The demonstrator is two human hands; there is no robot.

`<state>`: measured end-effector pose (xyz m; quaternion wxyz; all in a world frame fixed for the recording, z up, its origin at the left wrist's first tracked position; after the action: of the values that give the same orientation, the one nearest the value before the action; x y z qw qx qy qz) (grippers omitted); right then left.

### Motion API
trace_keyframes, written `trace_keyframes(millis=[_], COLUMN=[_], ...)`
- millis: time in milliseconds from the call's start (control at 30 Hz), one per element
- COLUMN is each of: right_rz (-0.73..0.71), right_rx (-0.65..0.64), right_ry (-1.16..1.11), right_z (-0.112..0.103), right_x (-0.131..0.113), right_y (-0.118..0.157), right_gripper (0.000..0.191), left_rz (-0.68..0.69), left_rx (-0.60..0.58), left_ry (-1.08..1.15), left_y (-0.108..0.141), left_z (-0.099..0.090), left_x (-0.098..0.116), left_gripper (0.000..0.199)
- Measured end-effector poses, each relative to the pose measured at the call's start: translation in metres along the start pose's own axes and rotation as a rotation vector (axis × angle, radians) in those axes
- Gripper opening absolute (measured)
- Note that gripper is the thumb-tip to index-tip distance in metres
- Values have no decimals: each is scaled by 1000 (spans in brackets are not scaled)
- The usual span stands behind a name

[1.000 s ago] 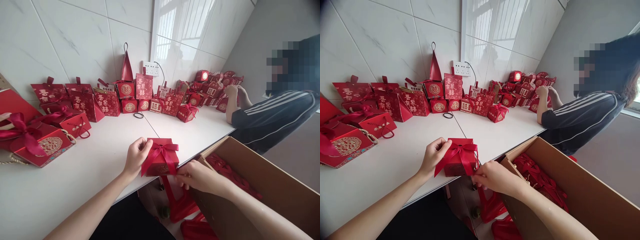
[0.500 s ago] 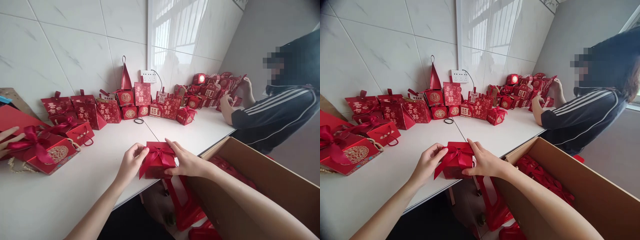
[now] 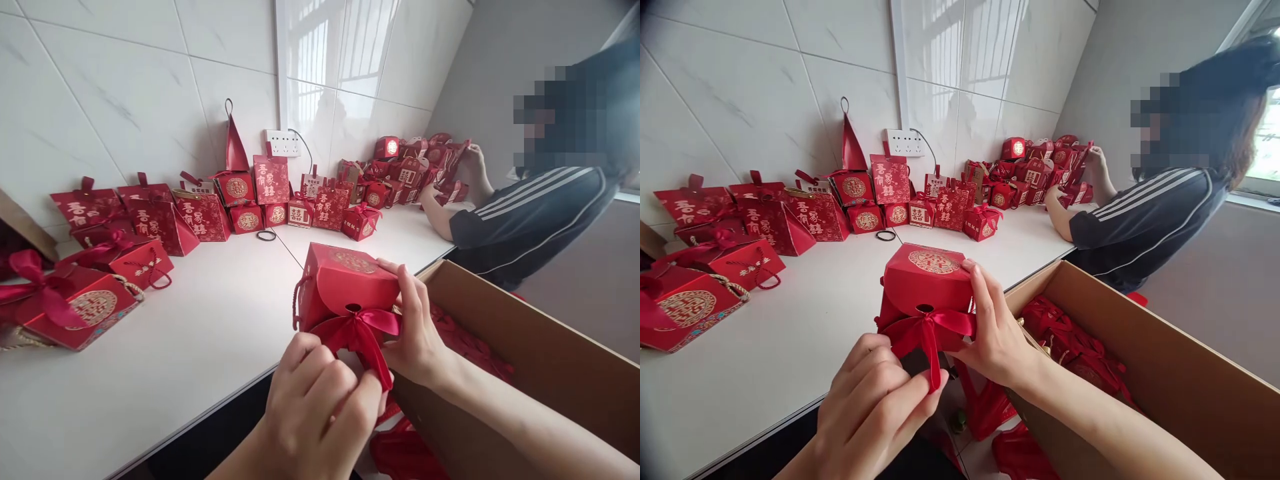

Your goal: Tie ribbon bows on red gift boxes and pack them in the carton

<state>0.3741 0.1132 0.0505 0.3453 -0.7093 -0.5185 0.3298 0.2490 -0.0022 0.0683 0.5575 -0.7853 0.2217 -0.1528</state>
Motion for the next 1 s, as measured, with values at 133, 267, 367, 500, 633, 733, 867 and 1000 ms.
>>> trace_keyframes(millis=[133,267,367,500,633,733,867,1000], right_rz=[120,196,464,1153,1575,1616,1585,1561], right_rx=[-54,-88,-106,-182,-97,1,33,63], right_ry=[-14,-14,-173,-907,-1396,-1468,-1482,-1492], right_z=[-10,-19,-28,-35,-43,-51,-61,-74], right_x=[-1,-1,7,26,30,28,30,34], right_y=[7,11,13,26,47,57,66,78], right_gripper=[104,107,103,65,56,58,62,56], left_rz=[22,3,-184,-760,-755,-576,-362,-280], left_rx=[-32,-77,-31,21,-390,-600,-722,-801], left_ry=[-36,-26,11,14,189,280,306,267], left_y=[-1,-6,-15,-11,11,27,41,58], left_z=[2,3,0,10,63,105,144,168], left_x=[4,6,-13,-63,-75,-54,-25,-16], left_gripper=[17,15,7,17,18,23,33,32])
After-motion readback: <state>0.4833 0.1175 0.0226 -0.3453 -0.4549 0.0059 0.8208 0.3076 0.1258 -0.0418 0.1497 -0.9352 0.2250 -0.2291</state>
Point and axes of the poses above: each hand's wrist, its own y-axis away from the middle knuckle, its own z-axis out of the palm, x = y × z, the point moved 2 cm from there along -y, towards the middle knuckle
